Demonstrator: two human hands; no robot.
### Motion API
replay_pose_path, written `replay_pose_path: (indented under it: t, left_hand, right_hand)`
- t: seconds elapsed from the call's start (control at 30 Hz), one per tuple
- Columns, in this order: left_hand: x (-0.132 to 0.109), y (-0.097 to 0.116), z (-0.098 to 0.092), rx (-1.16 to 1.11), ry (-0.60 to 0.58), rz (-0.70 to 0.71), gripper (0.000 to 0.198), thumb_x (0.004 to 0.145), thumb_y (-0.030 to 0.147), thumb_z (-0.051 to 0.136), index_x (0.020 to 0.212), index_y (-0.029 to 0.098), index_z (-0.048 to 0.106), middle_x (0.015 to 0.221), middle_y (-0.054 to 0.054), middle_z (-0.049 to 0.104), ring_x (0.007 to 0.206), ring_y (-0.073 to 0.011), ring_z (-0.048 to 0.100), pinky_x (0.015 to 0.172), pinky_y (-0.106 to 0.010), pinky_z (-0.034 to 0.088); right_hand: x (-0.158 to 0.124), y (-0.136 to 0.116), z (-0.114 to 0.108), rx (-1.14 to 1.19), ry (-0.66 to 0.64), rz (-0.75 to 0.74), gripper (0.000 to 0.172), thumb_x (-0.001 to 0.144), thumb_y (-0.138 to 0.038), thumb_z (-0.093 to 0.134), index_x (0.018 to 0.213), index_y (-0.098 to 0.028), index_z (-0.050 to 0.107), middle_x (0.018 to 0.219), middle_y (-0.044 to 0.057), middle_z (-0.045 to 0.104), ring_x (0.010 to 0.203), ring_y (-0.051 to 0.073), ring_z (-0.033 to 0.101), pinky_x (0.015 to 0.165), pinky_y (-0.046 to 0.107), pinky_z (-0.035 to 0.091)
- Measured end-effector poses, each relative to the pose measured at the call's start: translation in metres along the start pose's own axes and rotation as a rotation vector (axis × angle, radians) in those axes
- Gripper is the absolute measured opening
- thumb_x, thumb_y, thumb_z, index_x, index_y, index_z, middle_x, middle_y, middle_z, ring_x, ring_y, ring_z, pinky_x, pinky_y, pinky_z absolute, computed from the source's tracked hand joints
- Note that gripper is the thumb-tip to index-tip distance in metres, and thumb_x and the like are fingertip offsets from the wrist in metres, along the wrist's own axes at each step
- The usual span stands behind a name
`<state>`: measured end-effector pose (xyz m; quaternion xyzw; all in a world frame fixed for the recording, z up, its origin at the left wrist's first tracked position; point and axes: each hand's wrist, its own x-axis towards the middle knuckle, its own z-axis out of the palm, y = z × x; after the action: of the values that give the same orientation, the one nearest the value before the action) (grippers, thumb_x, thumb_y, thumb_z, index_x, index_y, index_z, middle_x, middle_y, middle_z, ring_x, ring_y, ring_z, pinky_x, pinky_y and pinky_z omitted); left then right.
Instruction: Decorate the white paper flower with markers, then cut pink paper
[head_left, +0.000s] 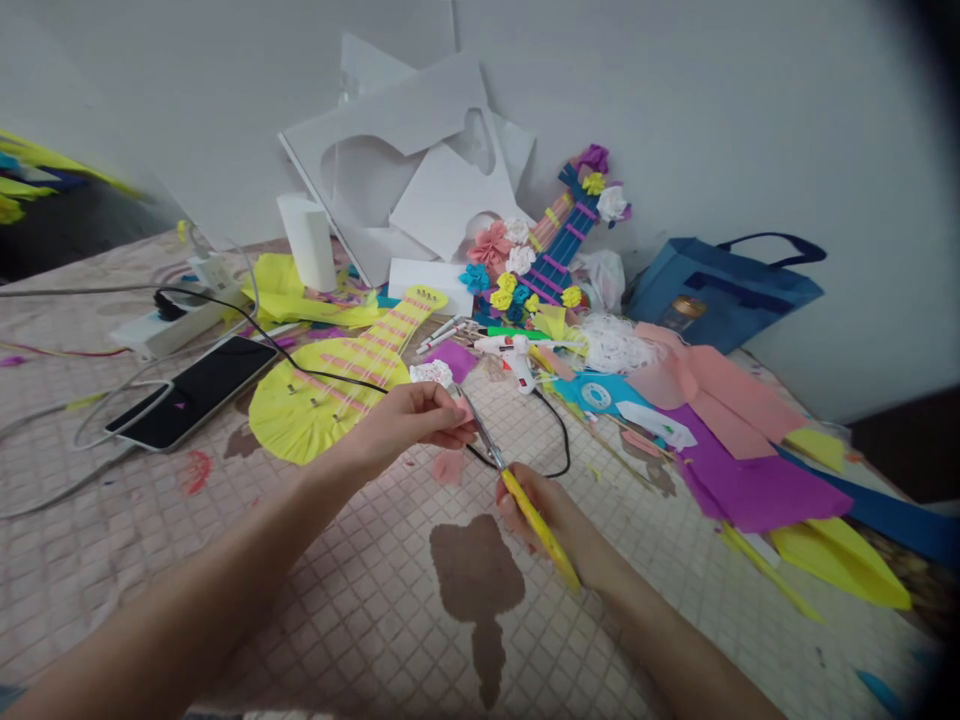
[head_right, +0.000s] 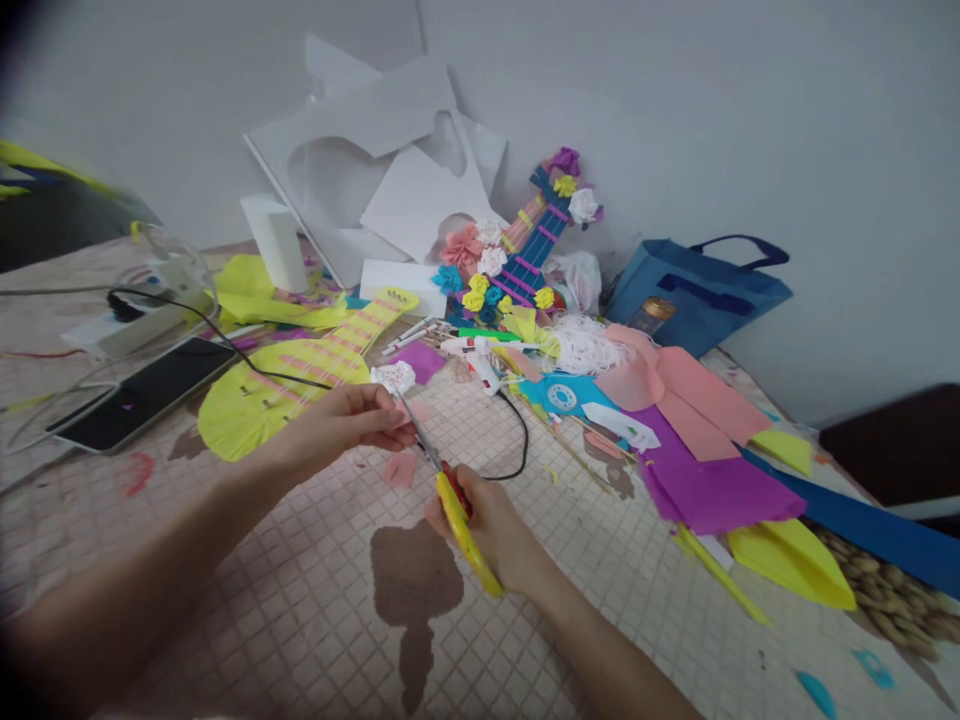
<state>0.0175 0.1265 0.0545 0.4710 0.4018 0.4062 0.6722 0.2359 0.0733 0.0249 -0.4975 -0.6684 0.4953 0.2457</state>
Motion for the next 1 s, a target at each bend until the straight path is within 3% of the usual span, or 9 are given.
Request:
replay_pose_path:
  t: [0.37, 0.83, 1.0]
  left_hand:
    - [0.0, 0.001, 0.0, 0.002, -0.002, -0.008, 0.028, 0.07, 0.033, 0.078, 0.07, 0.013, 0.059, 0.076, -0.007, 0.074, 0.073, -0.0148, 0.07, 0.07, -0.026, 0.055]
    - [0.001, 0.001, -0.003, 0.004, -0.035, -0.022, 0.024, 0.073, 0.032, 0.076, 0.071, 0.013, 0.06, 0.078, -0.007, 0.074, 0.075, -0.0151, 0.07, 0.072, -0.026, 0.055]
    - [0.0, 0.002, -0.004, 0.009, -0.032, -0.02, 0.022, 0.074, 0.029, 0.075, 0.072, 0.013, 0.06, 0.079, -0.007, 0.074, 0.075, -0.0148, 0.07, 0.071, -0.025, 0.054]
  right_hand:
    - [0.0, -0.013, 0.0, -0.061, -0.007, 0.037, 0.021, 0.078, -0.035, 0.057, 0.072, -0.022, 0.042, 0.056, -0.007, 0.04, 0.046, 0.008, 0.033, 0.042, 0.02, 0.028]
    - [0.001, -0.003, 0.002, -0.004, 0.005, 0.029, 0.023, 0.078, -0.033, 0.058, 0.07, -0.022, 0.04, 0.054, -0.008, 0.037, 0.046, 0.007, 0.034, 0.042, 0.02, 0.028]
    - [0.001, 0.001, 0.001, 0.027, -0.016, 0.056, 0.017, 0.076, -0.022, 0.055, 0.07, -0.022, 0.039, 0.056, -0.008, 0.037, 0.047, 0.007, 0.032, 0.042, 0.019, 0.025]
